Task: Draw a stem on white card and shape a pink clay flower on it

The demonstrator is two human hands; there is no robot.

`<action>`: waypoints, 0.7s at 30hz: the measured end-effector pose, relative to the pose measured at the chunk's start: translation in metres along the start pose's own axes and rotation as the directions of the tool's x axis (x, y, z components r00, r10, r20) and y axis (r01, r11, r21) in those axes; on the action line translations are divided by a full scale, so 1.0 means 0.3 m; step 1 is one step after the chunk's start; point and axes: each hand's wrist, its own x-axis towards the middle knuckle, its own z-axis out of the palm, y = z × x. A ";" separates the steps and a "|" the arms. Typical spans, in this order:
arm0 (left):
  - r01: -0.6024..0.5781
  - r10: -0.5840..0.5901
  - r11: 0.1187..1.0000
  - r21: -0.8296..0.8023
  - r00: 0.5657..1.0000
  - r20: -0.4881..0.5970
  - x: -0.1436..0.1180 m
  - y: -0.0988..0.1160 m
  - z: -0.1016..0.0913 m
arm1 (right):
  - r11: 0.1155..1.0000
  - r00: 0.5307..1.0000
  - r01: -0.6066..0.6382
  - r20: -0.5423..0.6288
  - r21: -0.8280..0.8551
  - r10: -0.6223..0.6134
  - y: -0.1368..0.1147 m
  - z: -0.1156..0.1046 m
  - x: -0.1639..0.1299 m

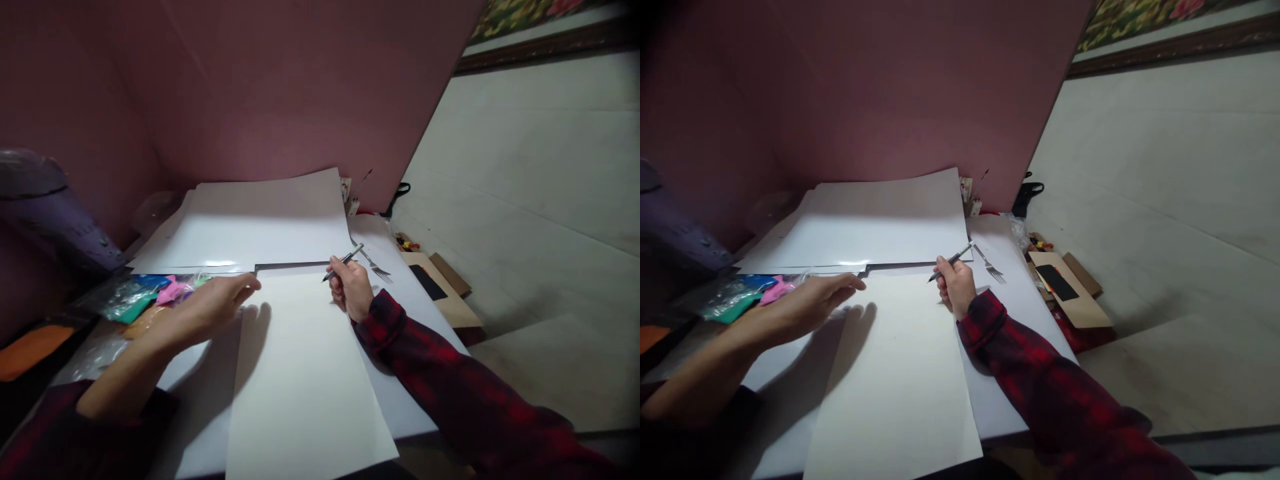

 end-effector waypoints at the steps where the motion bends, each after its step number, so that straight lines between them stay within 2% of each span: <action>1: -0.022 0.024 0.998 -0.053 0.999 0.042 -0.003 0.020 0.008 | 1.000 1.000 -0.014 -0.006 -0.003 0.014 0.001 -0.001 0.002; 4: -0.090 0.116 0.987 -0.135 0.974 0.193 -0.017 0.080 0.036 | 0.999 0.999 -0.040 -0.011 -0.031 0.040 0.003 -0.006 0.009; 6: -0.128 0.145 0.988 -0.081 0.954 0.262 -0.026 0.119 0.060 | 0.998 0.999 -0.036 0.004 -0.049 0.036 0.007 -0.009 0.015; 10: -0.181 0.154 0.982 0.053 0.932 0.327 -0.047 0.181 0.110 | 0.999 0.999 -0.011 0.034 -0.053 0.013 0.013 -0.021 0.034; 13: -0.264 0.238 0.965 0.014 0.890 0.389 -0.063 0.193 0.141 | 0.999 0.998 -0.011 0.064 -0.042 0.014 0.014 -0.029 0.046; 15: -0.300 0.267 0.954 0.020 0.876 0.402 -0.070 0.189 0.158 | 0.999 0.995 -0.013 0.093 -0.034 0.016 0.014 -0.032 0.050; 18: -0.349 0.298 0.933 0.082 0.882 0.366 -0.072 0.184 0.182 | 0.999 0.993 -0.008 0.120 -0.031 0.012 0.016 -0.033 0.052; 21: -0.374 0.315 0.919 0.122 0.885 0.342 -0.068 0.192 0.199 | 0.997 0.995 0.049 0.088 -0.057 -0.044 -0.005 -0.029 0.046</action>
